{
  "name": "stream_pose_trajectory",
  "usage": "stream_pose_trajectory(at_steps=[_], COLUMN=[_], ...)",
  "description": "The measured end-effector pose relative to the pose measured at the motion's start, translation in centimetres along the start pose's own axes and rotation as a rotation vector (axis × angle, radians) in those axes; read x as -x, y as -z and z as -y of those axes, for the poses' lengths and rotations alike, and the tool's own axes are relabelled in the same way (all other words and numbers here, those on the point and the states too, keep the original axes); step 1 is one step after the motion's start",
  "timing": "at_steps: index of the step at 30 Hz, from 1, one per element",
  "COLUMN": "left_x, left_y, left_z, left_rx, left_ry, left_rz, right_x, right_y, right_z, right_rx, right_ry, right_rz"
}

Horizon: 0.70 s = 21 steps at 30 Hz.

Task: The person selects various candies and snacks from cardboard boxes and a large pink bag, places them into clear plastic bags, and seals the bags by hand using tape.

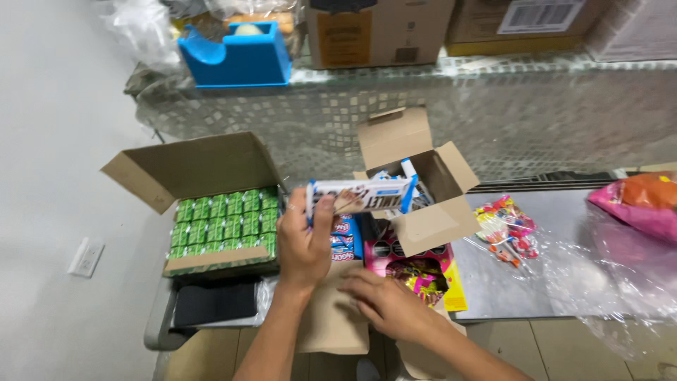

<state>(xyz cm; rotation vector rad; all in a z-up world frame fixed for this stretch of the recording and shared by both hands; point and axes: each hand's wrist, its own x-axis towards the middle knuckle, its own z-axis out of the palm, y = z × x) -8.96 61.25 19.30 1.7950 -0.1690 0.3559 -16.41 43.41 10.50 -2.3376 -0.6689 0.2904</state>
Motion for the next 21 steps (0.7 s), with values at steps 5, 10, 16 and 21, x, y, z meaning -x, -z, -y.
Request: stream_pose_trajectory(at_steps=[5, 10, 16, 21], left_x=[-6.2, -7.9, -6.4, 1.2], left_y=[-11.4, -20.5, -16.2, -14.0], left_z=[-0.7, 6.2, 1.4, -4.0], left_rx=[-0.417, -0.919, -0.885, -0.705], left_ry=[-0.29, -0.256, -0.081, -0.116], left_rz=[0.197, 0.357, 0.433, 0.405], right_x=[5.9, 10.5, 19.5, 32.8], right_y=[0.5, -0.1, 0.3, 5.6], right_z=[-0.5, -2.7, -5.8, -11.8], right_rx=[-0.104, -0.076, -0.087, -0.071], right_ry=[0.037, -0.059, -0.228, -0.875], right_rz=[-0.125, -0.321, -0.667, -0.585])
